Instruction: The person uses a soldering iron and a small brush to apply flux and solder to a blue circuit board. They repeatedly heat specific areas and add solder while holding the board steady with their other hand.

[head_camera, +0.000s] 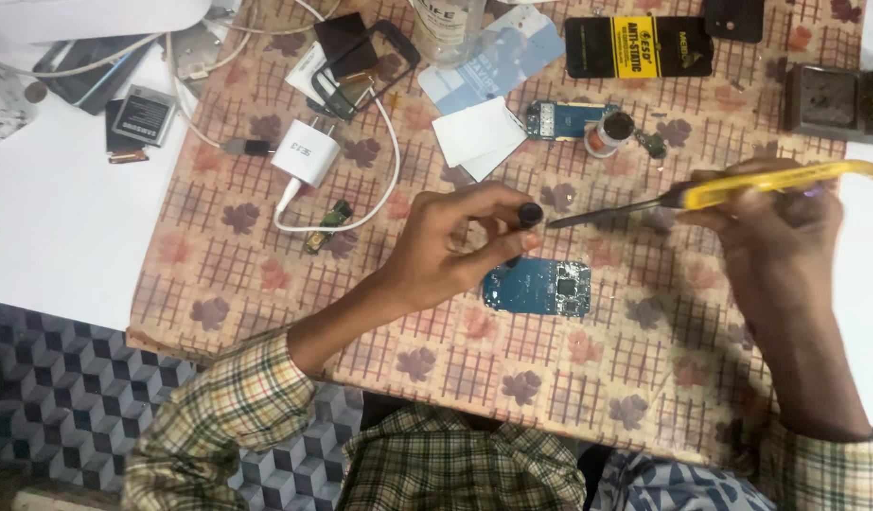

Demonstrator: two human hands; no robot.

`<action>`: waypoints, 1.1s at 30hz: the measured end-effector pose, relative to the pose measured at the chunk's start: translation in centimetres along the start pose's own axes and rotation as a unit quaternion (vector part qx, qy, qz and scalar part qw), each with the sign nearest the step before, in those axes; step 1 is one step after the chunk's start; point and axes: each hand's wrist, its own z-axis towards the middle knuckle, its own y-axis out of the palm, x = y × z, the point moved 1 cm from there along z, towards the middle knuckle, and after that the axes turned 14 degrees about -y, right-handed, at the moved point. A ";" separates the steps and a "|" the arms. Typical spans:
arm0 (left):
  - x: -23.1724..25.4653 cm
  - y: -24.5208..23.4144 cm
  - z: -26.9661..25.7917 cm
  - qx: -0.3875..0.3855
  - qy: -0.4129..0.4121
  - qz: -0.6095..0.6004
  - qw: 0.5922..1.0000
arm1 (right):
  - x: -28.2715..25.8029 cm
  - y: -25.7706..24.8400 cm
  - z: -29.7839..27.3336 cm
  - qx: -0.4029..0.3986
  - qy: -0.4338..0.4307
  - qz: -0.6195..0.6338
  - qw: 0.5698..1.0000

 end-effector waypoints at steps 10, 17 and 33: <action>-0.8 -1.2 -1.5 0.025 0.026 -0.007 0.999 | 2.9 3.2 -2.1 -0.122 -0.161 0.013 0.979; 0.2 -0.9 -1.8 0.073 0.063 0.070 0.993 | 3.2 2.9 -3.4 -0.141 -0.269 -0.049 0.952; -1.5 -1.0 -1.8 0.059 0.090 0.075 0.991 | 4.1 3.5 -4.5 -0.176 -0.305 -0.076 0.933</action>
